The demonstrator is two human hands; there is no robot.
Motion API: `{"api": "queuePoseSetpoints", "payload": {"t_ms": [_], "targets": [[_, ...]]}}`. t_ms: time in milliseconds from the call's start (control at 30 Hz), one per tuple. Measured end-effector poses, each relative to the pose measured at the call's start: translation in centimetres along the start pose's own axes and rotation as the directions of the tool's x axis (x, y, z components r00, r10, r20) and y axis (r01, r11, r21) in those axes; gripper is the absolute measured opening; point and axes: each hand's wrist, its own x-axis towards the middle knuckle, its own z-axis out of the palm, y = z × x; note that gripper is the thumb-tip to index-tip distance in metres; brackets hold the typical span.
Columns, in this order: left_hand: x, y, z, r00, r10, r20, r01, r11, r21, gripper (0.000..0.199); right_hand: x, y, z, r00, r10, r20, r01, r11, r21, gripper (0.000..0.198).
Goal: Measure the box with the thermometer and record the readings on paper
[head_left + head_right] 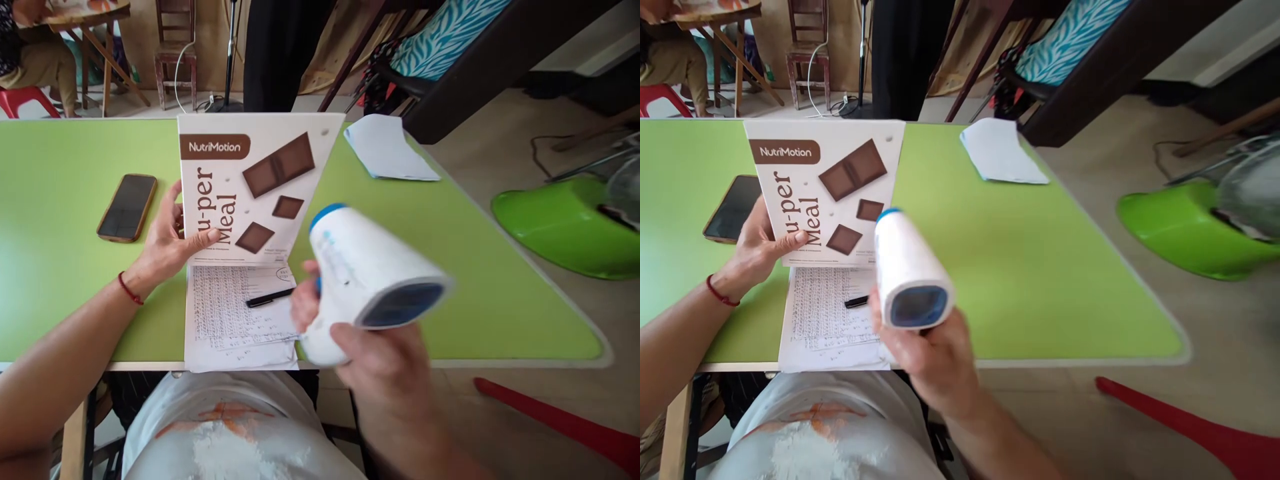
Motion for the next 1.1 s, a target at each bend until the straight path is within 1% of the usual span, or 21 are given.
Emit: {"api": "queuePoseSetpoints", "payload": {"t_ms": [67, 100, 167, 233, 333, 433, 633, 800, 1100], "targets": [[-0.3, 0.3, 0.3, 0.998, -0.025, 0.05, 0.026, 1.0, -0.016, 0.075, -1.3, 1.2, 2.3, 0.986, 0.161, 0.048, -0.167, 0.959, 0.23, 0.035], [-0.4, 0.4, 0.4, 0.997, -0.034, 0.068, 0.035, 0.999, -0.019, 0.072, -1.6, 1.7, 3.1, 0.977, 0.208, 0.058, -0.215, 0.932, 0.291, 0.036], [-0.4, 0.5, 0.4, 0.995, -0.05, 0.085, 0.051, 0.999, -0.007, 0.066, -1.7, 2.6, 4.1, 0.957, 0.28, 0.079, -0.29, 0.898, 0.33, 0.034], [-0.4, 0.5, 0.3, 0.994, -0.067, 0.086, 0.064, 0.998, 0.027, 0.061, -1.5, 3.2, 4.4, 0.947, 0.312, 0.081, -0.321, 0.891, 0.322, 0.033], [-0.4, 0.5, 0.0, 0.992, -0.086, 0.088, 0.08, 0.995, 0.061, 0.058, -1.1, 3.8, 4.3, 0.946, 0.317, 0.072, -0.323, 0.896, 0.303, 0.028], [-0.4, 0.5, -0.1, 0.992, -0.097, 0.085, 0.092, 0.994, 0.06, 0.058, -1.1, 4.1, 4.5, 0.942, 0.327, 0.074, -0.334, 0.898, 0.288, 0.025], [-0.3, 0.6, 0.0, 0.991, -0.097, 0.089, 0.092, 0.994, 0.065, 0.059, -1.2, 4.4, 5.1, 0.935, 0.346, 0.074, -0.35, 0.878, 0.327, 0.03], [-0.3, 0.7, 0.0, 0.989, -0.099, 0.111, 0.094, 0.994, 0.048, 0.056, -1.2, 4.5, 4.8, 0.942, 0.328, 0.069, -0.333, 0.892, 0.305, 0.032], [-0.3, 1.1, 0.0, 0.992, -0.081, 0.097, 0.069, 0.99, 0.12, 0.058, -1.0, 4.3, 4.7, 0.937, 0.341, 0.08, -0.349, 0.887, 0.301, 0.036]]}}
